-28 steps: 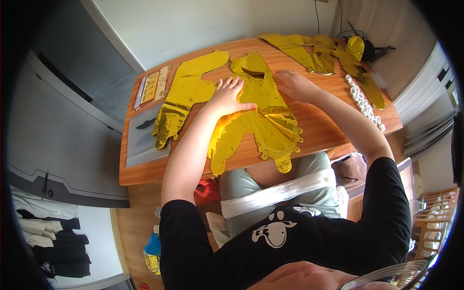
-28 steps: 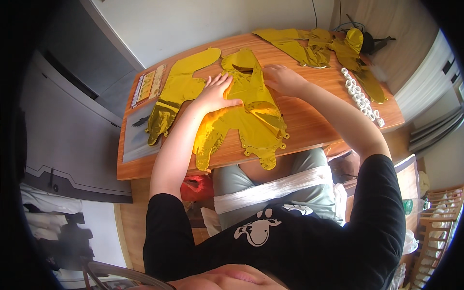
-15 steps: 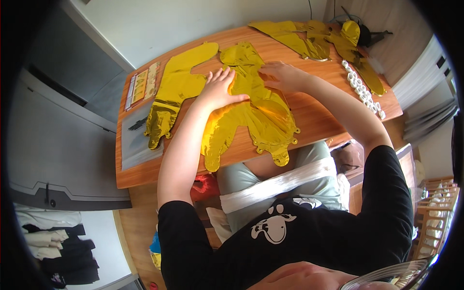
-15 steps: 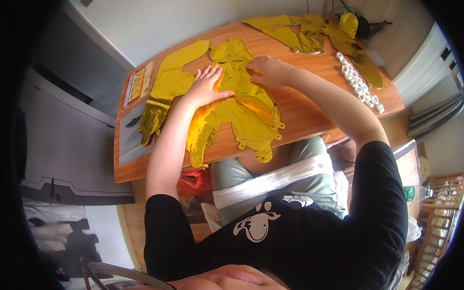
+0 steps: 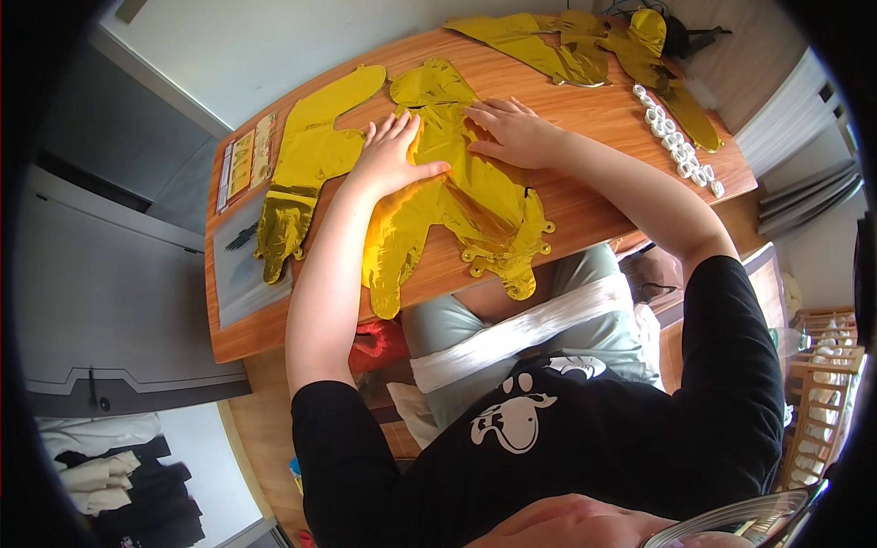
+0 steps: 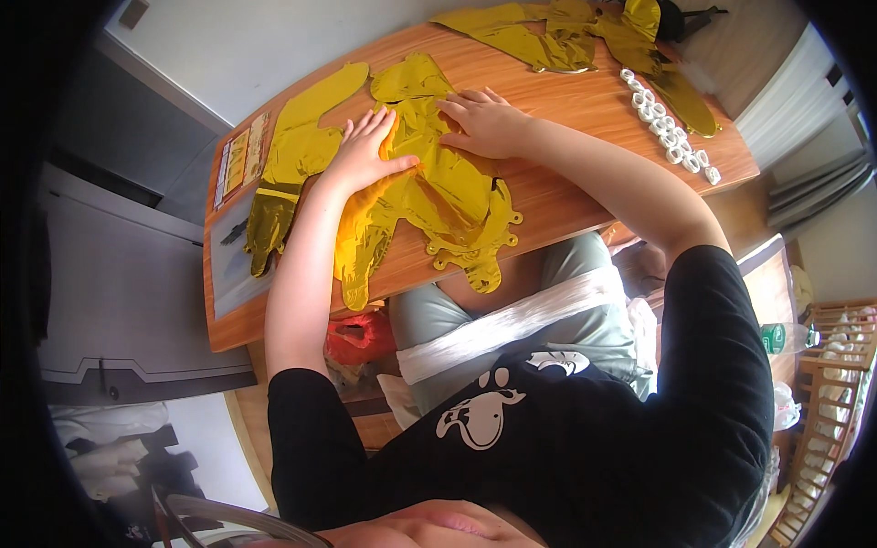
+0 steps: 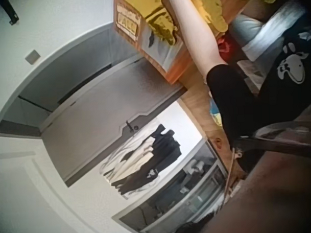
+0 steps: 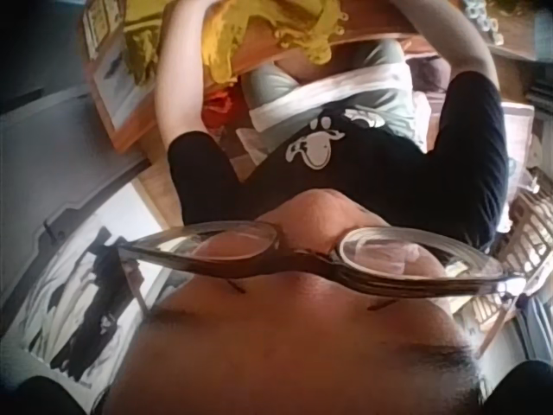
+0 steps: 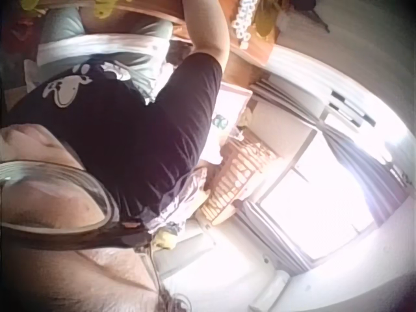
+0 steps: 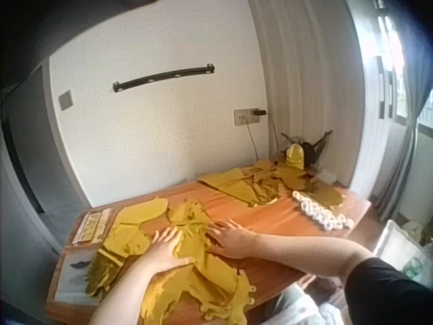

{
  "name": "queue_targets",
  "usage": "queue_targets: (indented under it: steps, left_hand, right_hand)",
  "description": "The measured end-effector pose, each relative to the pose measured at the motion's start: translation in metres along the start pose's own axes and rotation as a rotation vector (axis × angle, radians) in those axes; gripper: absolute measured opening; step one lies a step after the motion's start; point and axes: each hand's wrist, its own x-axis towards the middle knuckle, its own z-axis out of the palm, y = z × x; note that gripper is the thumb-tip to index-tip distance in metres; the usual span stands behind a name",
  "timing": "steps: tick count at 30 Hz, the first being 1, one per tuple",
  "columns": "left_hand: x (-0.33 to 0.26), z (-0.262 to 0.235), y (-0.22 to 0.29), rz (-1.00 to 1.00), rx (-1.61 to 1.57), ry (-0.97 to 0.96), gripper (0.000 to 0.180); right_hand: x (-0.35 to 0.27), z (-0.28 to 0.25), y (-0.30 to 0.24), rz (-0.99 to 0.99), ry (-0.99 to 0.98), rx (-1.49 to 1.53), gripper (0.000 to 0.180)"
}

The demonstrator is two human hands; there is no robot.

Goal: The person lays out deflated foil balloons on a table, folds a balloon into a flat rectangle by hand, and positions it onto a cardboard backing card.

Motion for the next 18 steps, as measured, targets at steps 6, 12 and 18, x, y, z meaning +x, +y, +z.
queue_targets:
  steps: [6, 12, 18]
  left_hand:
    - [-0.002, 0.002, -0.003, 0.007, -0.005, 0.005, 0.114]
    - [0.001, 0.004, -0.003, 0.032, 0.004, 0.029, 0.111]
    - [0.004, 0.008, -0.014, 0.029, -0.039, 0.041, 0.108]
  right_hand:
    - [-0.005, 0.002, -0.010, 0.065, -0.029, -0.064, 0.081]
    - [-0.007, 0.007, -0.002, 0.038, -0.014, -0.069, 0.085]
    - [-0.007, 0.014, -0.002, 0.028, 0.025, -0.126, 0.085]
